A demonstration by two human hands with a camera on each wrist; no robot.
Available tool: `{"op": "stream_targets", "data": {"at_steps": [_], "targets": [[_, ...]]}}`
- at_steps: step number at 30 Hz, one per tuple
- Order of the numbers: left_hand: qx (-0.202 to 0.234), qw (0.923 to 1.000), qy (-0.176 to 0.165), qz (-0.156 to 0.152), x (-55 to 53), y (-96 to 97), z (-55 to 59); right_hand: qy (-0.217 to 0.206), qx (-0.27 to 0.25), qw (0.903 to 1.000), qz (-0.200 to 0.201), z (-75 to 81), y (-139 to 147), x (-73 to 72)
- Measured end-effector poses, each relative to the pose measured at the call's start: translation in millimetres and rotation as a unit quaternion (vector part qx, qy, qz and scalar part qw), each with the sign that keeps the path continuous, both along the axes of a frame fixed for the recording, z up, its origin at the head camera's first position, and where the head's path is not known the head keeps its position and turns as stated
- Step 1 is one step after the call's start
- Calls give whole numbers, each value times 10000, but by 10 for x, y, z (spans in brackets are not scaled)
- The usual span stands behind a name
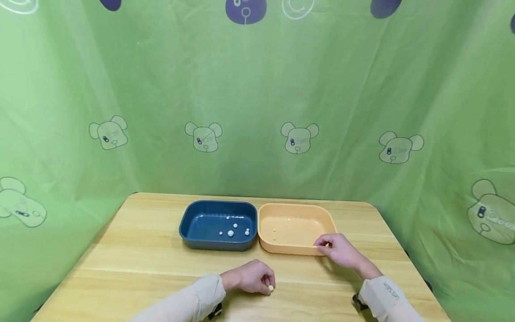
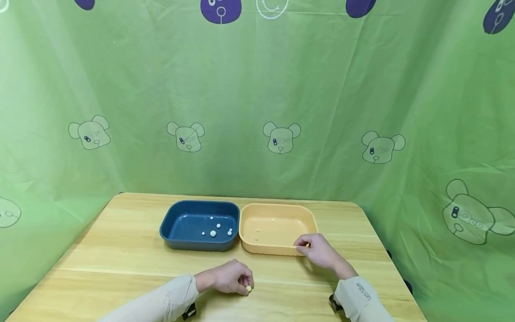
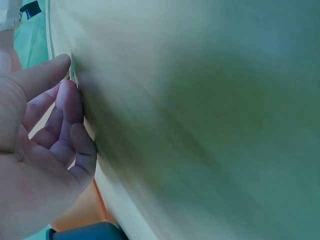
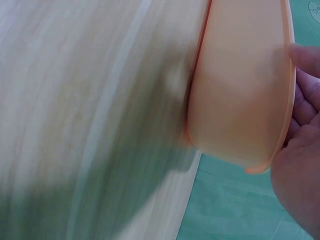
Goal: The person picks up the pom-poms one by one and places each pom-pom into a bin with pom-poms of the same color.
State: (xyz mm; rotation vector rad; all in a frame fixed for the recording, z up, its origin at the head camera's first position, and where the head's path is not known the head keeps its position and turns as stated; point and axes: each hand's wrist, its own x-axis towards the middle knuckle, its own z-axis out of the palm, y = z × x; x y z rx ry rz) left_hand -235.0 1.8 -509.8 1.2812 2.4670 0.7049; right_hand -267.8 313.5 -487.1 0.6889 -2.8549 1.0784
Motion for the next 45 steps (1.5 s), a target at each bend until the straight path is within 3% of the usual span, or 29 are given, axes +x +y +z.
{"op": "stream_targets", "data": {"at_steps": [5, 13, 22, 33, 45], "targets": [[160, 9998, -71, -124, 19, 8, 31, 1, 23, 10000, 15, -3, 0, -12], [524, 9982, -289, 52, 25, 25, 193, -19, -13, 10000, 0, -19, 9, -20], [1120, 9936, -114, -19, -95, 9, 419, 37, 6, 10000, -16, 2, 0, -9], [1668, 9848, -265, 417, -232, -18, 654, -2, -36, 10000, 4, -15, -1, -6], [1899, 9771, -469, 840, -348, 28, 783, 21, 1, 10000, 60, 13, -1, -6]]}}
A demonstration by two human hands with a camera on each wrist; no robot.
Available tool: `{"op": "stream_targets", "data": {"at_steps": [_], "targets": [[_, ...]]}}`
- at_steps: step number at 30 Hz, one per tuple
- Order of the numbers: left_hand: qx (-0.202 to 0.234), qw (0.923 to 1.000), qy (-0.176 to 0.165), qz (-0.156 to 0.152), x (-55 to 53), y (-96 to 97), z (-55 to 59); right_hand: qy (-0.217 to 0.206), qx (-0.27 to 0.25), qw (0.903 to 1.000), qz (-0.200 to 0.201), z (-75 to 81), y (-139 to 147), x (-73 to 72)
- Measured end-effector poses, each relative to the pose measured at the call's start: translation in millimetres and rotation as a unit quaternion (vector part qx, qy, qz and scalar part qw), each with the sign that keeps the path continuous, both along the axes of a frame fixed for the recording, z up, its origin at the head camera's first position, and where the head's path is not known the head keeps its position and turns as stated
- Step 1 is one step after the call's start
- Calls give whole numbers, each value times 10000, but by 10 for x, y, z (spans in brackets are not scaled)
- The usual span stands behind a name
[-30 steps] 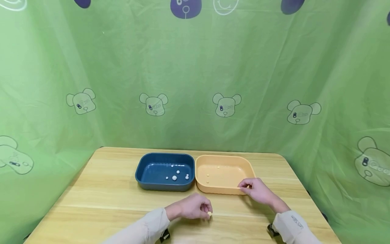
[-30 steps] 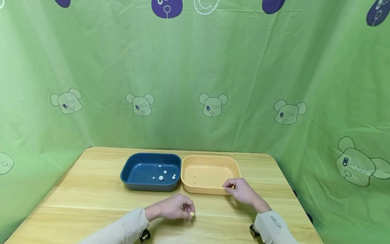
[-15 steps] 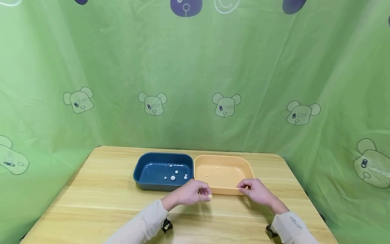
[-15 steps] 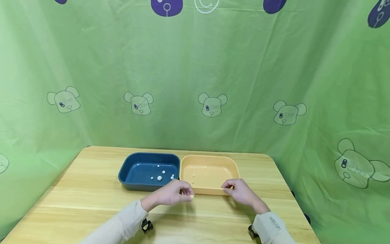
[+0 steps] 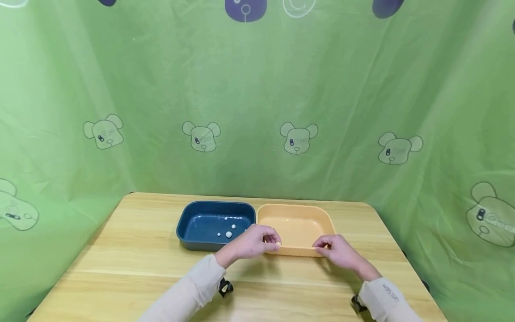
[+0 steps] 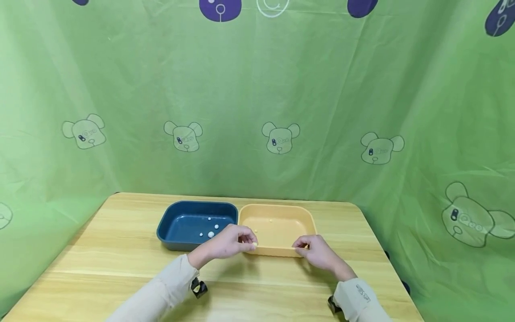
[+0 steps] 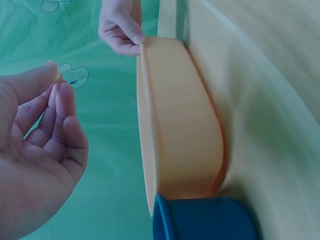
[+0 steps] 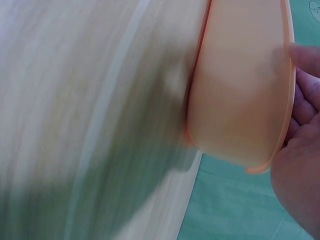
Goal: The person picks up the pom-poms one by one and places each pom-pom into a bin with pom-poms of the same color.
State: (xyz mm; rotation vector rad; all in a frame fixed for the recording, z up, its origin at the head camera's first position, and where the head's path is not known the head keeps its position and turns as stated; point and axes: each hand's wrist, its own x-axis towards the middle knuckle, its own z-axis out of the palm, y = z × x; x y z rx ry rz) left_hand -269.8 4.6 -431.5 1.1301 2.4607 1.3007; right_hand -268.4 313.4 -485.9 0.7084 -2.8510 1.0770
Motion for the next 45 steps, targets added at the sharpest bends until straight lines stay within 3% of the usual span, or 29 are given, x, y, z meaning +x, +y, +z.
{"op": "stream_targets", "data": {"at_steps": [8, 17, 26, 39, 45], "targets": [[98, 9994, -49, 338, -58, -1, 38, 11, 38, 10000, 2, -8, -16, 2], [231, 9981, 200, 528, -141, -34, 28, 16, 48, 10000, -15, 17, -22, -9], [508, 9920, -368, 1092, -252, 5, 30, -4, 76, 10000, -3, -25, 7, -46], [765, 9842, -938, 1291, -378, 207, -76, -109, 23, 9999, 14, -10, -8, 8], [754, 9824, -914, 1441, -430, 309, -131, -84, 5, 10000, -53, -35, 7, 8]]}}
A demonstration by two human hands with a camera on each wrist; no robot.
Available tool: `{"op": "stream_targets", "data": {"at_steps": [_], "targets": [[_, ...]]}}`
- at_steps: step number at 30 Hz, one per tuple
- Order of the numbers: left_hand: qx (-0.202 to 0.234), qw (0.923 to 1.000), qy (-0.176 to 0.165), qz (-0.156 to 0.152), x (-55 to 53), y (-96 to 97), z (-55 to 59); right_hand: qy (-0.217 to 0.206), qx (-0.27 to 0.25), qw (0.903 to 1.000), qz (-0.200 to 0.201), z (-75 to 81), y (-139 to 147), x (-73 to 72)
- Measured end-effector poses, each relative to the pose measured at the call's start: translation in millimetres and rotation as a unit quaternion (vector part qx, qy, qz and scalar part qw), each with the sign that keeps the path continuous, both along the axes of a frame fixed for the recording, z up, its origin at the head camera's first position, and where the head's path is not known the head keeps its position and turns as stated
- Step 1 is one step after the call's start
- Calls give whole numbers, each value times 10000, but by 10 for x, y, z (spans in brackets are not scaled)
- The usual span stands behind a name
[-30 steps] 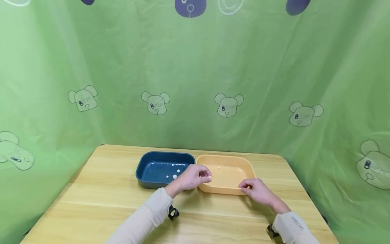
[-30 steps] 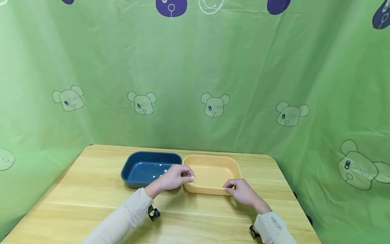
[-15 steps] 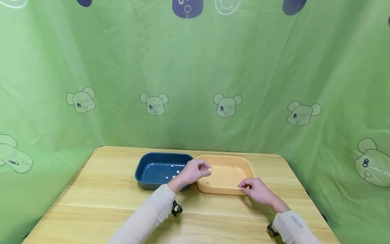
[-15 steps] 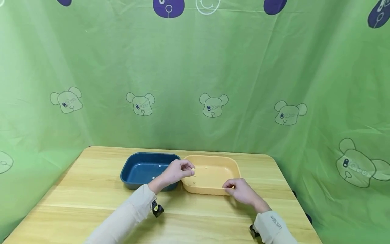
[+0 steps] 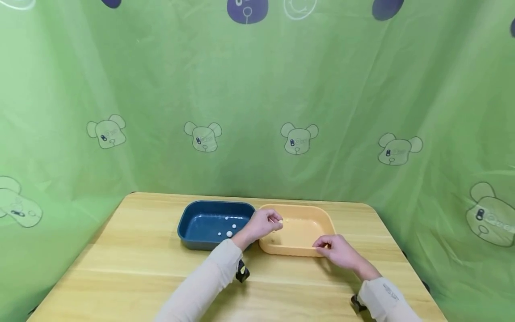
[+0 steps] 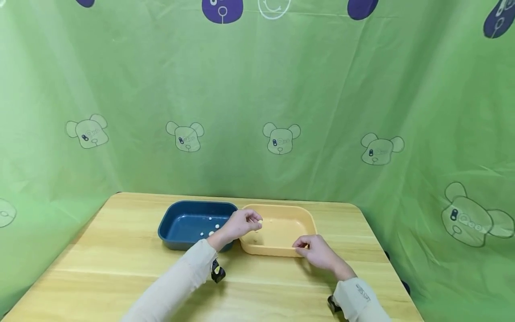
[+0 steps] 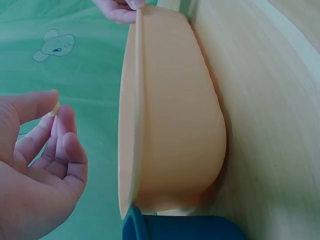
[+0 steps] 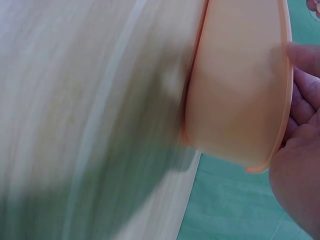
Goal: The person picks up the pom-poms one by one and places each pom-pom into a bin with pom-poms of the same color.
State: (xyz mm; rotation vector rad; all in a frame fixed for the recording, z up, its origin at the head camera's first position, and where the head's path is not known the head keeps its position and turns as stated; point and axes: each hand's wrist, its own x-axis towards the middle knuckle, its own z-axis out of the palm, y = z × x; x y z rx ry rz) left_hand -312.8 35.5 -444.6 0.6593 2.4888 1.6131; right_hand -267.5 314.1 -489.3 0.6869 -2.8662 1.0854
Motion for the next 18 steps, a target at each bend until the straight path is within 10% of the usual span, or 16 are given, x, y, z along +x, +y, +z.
{"op": "stream_targets", "data": {"at_steps": [18], "targets": [[-186, 9996, -187, 80, -120, 86, -100, 54, 164, 9998, 107, 52, -1, -17]]}}
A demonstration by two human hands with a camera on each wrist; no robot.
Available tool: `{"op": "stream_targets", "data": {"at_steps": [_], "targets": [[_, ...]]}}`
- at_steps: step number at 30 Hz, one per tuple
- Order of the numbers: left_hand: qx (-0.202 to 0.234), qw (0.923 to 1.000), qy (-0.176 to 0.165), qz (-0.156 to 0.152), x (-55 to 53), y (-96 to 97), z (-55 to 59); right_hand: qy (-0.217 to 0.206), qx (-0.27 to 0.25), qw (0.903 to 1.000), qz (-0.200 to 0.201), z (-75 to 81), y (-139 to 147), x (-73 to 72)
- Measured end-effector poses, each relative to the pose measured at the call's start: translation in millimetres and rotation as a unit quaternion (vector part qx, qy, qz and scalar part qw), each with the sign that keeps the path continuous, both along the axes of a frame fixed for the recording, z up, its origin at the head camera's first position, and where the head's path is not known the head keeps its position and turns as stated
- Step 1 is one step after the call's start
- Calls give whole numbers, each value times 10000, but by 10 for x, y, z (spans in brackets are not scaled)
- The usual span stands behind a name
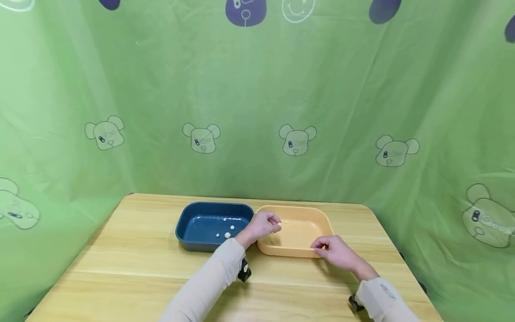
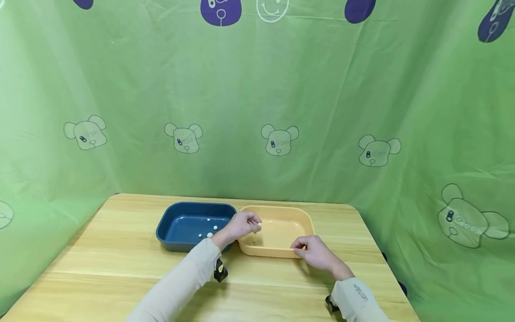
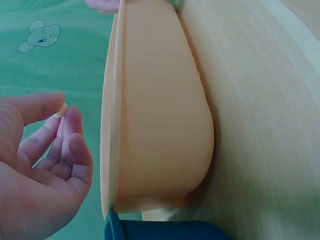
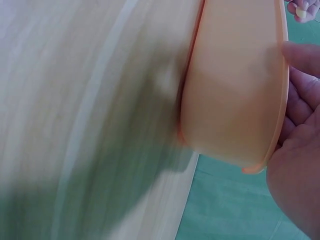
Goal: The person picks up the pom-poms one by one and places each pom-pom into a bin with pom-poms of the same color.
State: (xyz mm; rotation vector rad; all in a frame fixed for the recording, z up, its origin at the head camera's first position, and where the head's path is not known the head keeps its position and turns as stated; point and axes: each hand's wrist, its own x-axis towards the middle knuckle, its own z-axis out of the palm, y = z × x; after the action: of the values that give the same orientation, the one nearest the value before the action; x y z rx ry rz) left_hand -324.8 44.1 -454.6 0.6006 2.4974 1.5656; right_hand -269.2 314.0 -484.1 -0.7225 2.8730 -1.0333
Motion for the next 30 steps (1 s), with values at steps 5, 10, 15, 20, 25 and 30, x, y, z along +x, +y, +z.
{"op": "stream_targets", "data": {"at_steps": [5, 10, 15, 20, 25, 30], "targets": [[-40, 10000, -86, -11, -24, 46, 0, 44, 33, 10000, 65, 19, 1, 16], [-74, 10000, -63, 9, -54, 112, -10, 57, 49, 9999, 86, 16, 3, 7], [-181, 9997, -94, 136, -68, 175, -9, 53, 43, 9999, 93, 13, -4, -8], [-142, 9992, -249, 272, -74, 194, -11, 89, 62, 9999, 121, -5, -22, -29], [-150, 9991, -314, 229, -72, 164, 18, 149, 95, 9997, 155, -10, -33, -44], [-190, 9997, -131, -49, -1, 64, 90, 234, 256, 9993, 158, 21, -36, -42]]}}
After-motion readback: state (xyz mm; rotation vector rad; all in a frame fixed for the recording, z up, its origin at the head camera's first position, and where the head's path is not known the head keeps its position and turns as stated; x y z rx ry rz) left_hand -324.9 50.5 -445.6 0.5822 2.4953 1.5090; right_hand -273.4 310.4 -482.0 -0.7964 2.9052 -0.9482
